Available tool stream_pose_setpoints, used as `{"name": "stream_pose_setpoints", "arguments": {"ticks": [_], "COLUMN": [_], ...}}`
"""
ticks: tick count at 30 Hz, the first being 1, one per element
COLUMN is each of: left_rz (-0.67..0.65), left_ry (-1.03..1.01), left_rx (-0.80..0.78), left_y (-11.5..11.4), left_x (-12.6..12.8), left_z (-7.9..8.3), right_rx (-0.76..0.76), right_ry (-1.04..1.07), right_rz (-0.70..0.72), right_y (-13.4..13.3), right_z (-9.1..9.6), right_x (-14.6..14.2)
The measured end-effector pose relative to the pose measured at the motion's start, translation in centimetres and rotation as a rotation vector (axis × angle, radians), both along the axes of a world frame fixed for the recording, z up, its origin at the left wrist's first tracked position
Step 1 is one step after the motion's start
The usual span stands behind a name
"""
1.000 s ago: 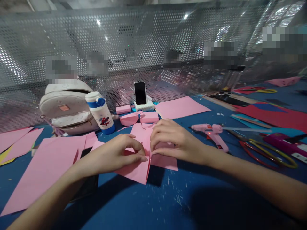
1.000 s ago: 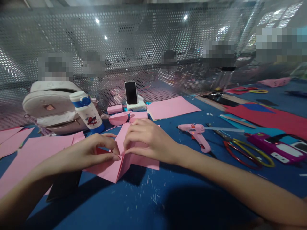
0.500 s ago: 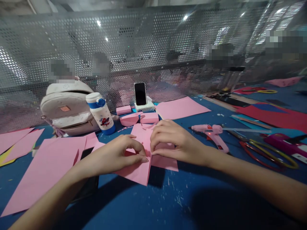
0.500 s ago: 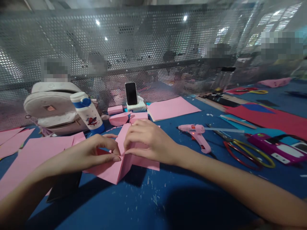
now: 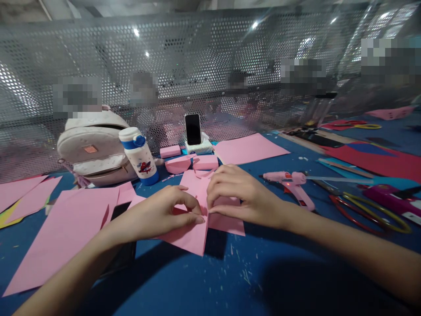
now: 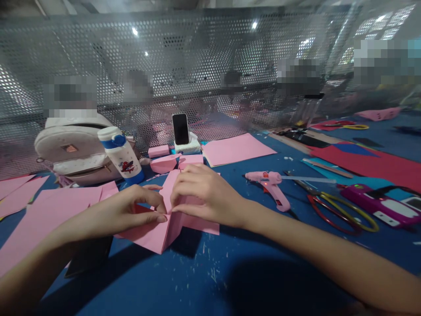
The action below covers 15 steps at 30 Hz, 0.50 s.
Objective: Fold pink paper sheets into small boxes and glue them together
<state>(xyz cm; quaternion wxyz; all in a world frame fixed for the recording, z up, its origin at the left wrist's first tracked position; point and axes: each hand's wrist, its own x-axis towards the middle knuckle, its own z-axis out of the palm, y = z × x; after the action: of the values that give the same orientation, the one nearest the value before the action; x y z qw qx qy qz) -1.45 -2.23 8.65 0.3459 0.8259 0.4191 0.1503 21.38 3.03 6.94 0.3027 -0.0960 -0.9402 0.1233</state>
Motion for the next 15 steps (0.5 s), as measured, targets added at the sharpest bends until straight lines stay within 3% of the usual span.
{"name": "stream_pose_setpoints", "arguments": {"ticks": [15], "left_rz": [0.027], "left_ry": [0.022], "left_rx": [-0.028], "left_y": [0.09], "left_x": [-0.19], "left_z": [-0.25], "right_rx": [0.0], "right_ry": [-0.01], "right_rz": [0.003], "right_y": [-0.03], "right_z": [0.09], "right_x": [-0.01]}}
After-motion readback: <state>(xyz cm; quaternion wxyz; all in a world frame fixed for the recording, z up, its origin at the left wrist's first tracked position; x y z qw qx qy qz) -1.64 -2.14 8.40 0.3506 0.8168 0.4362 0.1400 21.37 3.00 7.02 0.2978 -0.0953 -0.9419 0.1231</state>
